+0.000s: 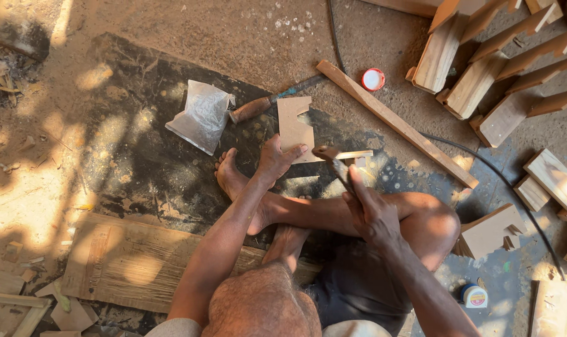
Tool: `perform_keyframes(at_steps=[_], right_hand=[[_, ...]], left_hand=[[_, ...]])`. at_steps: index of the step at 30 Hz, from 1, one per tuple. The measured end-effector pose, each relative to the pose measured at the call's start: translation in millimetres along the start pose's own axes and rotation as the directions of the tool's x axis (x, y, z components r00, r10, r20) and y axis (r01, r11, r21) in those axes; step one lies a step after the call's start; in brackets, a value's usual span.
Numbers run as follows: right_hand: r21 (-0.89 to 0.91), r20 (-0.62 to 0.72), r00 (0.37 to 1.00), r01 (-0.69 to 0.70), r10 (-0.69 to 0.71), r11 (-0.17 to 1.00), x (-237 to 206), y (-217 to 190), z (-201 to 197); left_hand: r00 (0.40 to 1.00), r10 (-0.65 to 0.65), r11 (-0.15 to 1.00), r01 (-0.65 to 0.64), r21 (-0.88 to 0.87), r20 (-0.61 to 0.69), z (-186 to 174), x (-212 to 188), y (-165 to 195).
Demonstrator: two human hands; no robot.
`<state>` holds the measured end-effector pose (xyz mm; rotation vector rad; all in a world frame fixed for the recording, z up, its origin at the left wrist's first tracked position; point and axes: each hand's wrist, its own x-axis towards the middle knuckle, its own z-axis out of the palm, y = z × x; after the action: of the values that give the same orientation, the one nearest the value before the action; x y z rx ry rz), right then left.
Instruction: The person sits cross-legged on the ground among scattered wooden pieces and assembles small notched wooden components. They fit small wooden strips into cut slots on shaped boards, tap the joints with a hammer, and press pieces together by hand, working on one piece at a time.
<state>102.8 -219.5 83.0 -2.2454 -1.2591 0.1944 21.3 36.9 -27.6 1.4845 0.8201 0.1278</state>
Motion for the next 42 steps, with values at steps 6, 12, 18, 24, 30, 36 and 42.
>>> perform_keyframes(at_steps=[6,12,18,24,30,36,42], right_hand=[[-0.118,0.158,0.987,0.044,-0.025,0.992,4,-7,-1],[0.029,-0.02,0.999,0.046,-0.045,0.999,-1,3,2],[-0.116,0.108,0.992,0.075,-0.062,0.99,-1,12,13],[0.011,-0.102,0.98,0.174,-0.172,0.985,1,16,6],[-0.135,0.222,0.968,0.15,-0.117,0.979,13,13,1],[0.145,-0.216,0.93,0.332,-0.297,0.932,9,15,-2],[-0.257,0.275,0.96,0.114,-0.04,0.959,13,12,0]], left_hand=[[0.995,0.105,0.99,-0.104,-0.093,0.0,1,1,0],[0.999,0.052,0.998,-0.052,0.03,-0.003,0,-1,1],[0.995,0.096,0.995,-0.096,-0.013,-0.01,-1,-2,4],[0.996,0.087,0.996,-0.087,-0.029,-0.002,0,-1,1],[0.998,0.056,0.986,-0.054,-0.155,0.01,1,-1,4],[0.998,0.059,0.988,-0.058,-0.144,-0.001,1,-2,2],[0.998,0.02,0.965,-0.004,-0.264,0.059,0,-3,8]])
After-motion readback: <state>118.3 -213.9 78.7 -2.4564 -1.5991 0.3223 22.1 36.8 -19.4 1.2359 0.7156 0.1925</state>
